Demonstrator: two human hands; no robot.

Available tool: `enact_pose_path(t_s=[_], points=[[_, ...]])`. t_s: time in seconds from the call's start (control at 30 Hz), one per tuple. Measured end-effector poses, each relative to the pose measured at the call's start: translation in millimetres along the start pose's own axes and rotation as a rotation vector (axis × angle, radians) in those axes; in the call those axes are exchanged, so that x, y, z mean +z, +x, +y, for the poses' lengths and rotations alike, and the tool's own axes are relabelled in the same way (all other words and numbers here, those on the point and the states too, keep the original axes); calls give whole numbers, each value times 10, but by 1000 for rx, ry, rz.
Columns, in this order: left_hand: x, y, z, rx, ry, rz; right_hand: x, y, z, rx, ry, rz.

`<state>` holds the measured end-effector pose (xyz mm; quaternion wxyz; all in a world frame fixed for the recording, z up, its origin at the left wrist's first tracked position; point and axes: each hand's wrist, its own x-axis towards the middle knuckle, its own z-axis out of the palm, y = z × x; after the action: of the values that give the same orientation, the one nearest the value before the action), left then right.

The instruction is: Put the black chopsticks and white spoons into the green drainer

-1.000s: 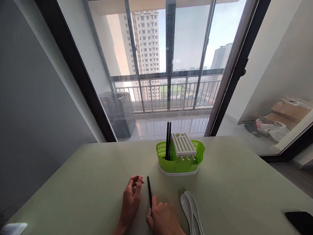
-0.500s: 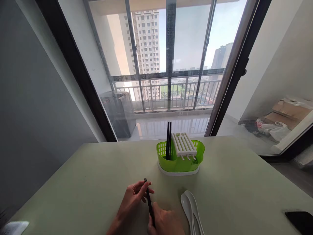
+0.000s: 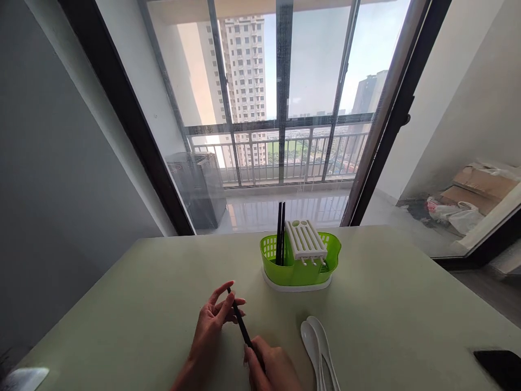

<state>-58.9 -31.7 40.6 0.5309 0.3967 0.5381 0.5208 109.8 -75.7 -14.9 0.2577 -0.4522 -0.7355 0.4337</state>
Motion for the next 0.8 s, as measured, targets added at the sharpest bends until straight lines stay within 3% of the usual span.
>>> enact_pose_path(t_s=[0.37,0.63,0.73,0.8], points=[[25,19,-23,-5,2,11,119,-7,148,-48,32,78],[21,-1,-46,-48,-33,27,41,-51,38,-50,104,76],[94,-15,165,-5,-24,3,-45,-145,25,-37,158,49],[160,-2,468,64,-10,10,-100,-242,61,-44,184,34]])
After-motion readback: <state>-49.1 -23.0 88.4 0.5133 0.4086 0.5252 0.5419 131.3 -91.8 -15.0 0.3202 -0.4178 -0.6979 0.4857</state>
